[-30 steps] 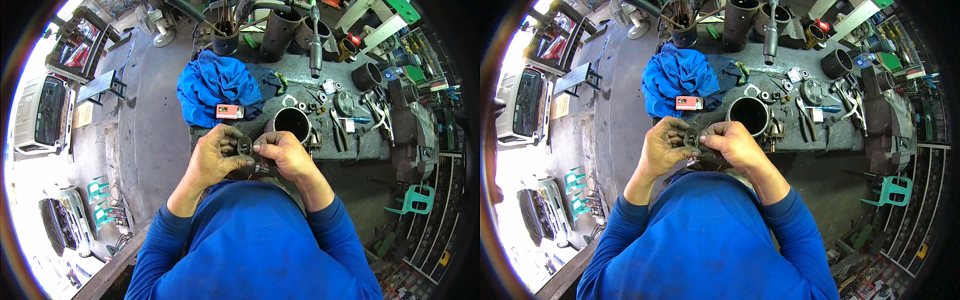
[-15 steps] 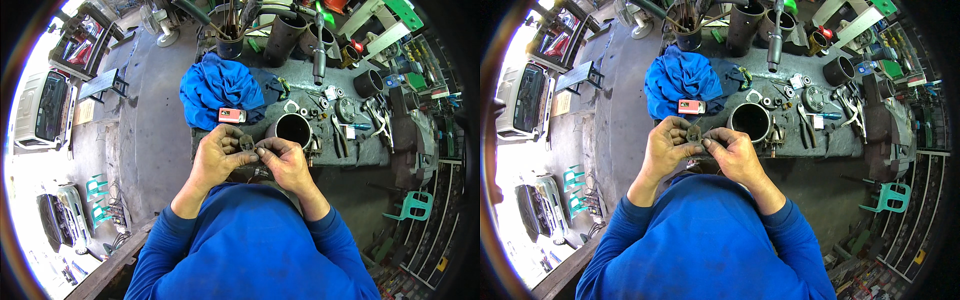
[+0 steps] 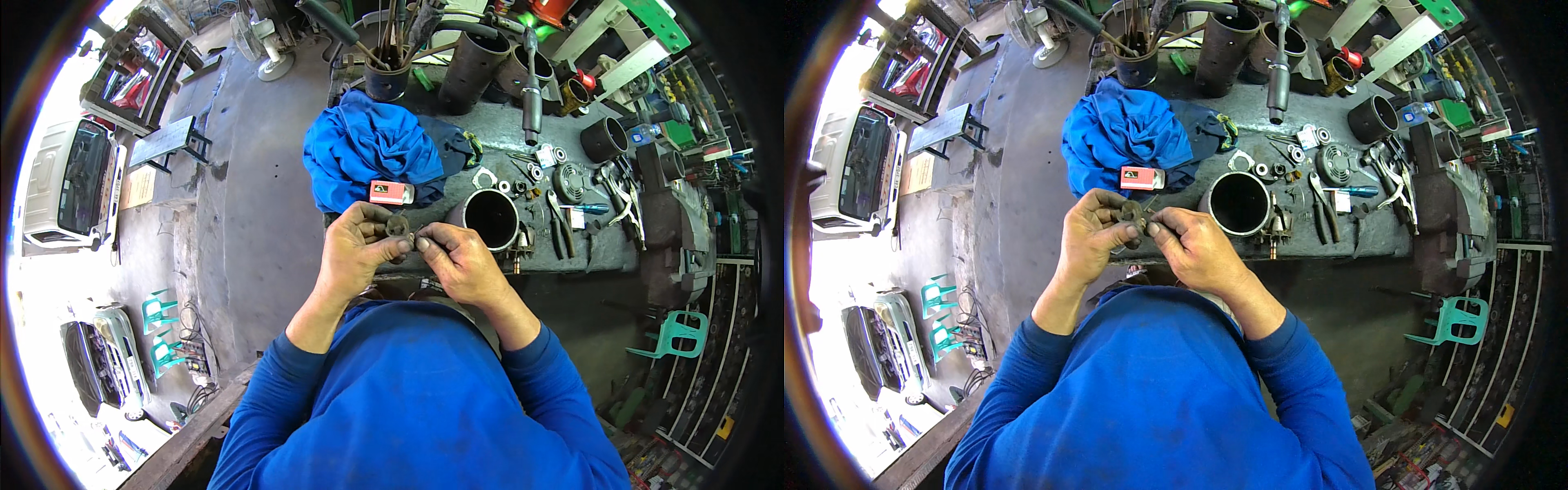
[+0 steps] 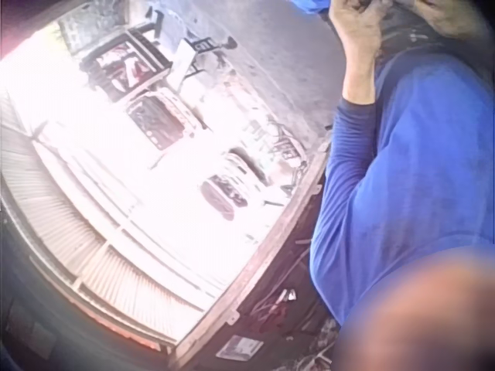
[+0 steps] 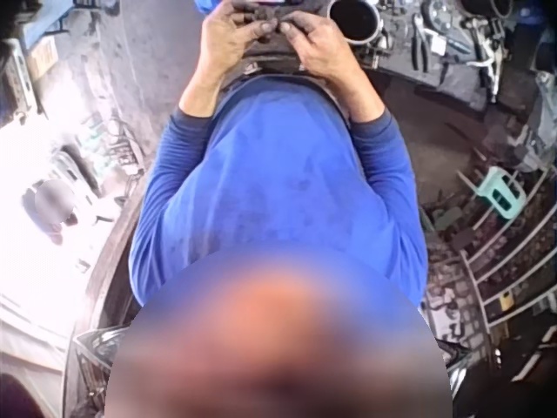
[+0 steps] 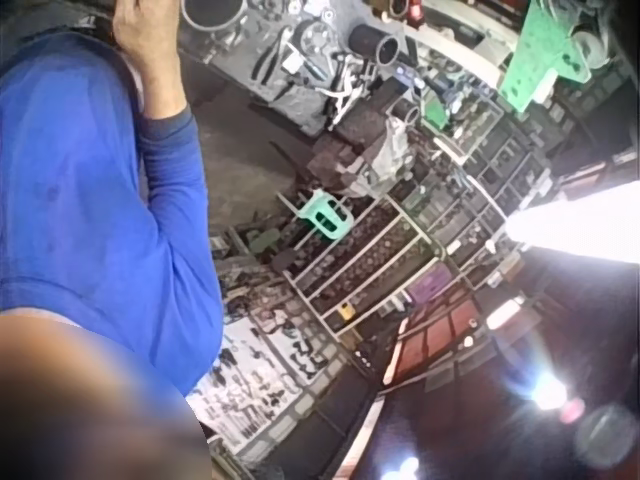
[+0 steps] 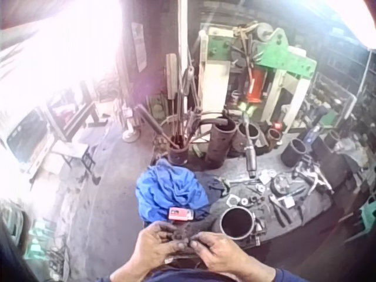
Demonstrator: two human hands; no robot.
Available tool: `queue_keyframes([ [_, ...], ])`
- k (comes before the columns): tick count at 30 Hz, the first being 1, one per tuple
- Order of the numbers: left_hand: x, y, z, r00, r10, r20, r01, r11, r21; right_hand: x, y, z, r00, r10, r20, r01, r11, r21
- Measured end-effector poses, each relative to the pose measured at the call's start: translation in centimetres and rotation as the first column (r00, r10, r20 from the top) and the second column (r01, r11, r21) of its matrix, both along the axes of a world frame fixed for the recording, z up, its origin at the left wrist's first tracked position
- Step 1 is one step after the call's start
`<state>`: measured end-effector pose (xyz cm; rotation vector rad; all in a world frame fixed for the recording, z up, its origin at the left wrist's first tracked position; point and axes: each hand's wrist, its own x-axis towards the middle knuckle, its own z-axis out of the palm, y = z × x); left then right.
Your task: The person assembles small mechanical components on a cluttered workbench, inserting pins and fasteners into a housing and then using a hammer to tap parts into place. The person handles multiple small parts and tools, including a hammer, while working in a workshop environment.
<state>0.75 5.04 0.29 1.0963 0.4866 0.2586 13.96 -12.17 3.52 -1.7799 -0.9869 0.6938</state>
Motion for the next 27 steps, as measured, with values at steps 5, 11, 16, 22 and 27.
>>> queue_keyframes([
  [5,-1.4,1.7,-1.1,0.996,0.031,0.080,-0.017,0.986,-0.163,-0.9,0.8,1.0,0.992,-0.123,0.015,0.123,0.992,0.010],
  [11,-2.0,3.0,-0.5,0.997,-0.064,0.042,0.059,0.992,0.112,-3.5,3.0,0.0,0.984,-0.144,-0.105,0.153,0.985,0.079],
  [16,-1.9,4.1,0.3,0.981,-0.191,0.032,0.178,0.955,0.238,-4.6,3.7,-2.3,0.920,-0.255,-0.298,0.289,0.954,0.076],
  [22,-0.9,4.2,-0.2,0.981,-0.190,0.020,0.181,0.957,0.226,-5.4,3.1,-2.6,0.879,-0.412,-0.242,0.439,0.896,0.068],
  [27,-0.1,3.3,-0.4,0.980,-0.186,-0.076,0.200,0.874,0.442,-4.4,1.7,-0.5,0.921,-0.336,0.196,0.322,0.941,0.101],
])
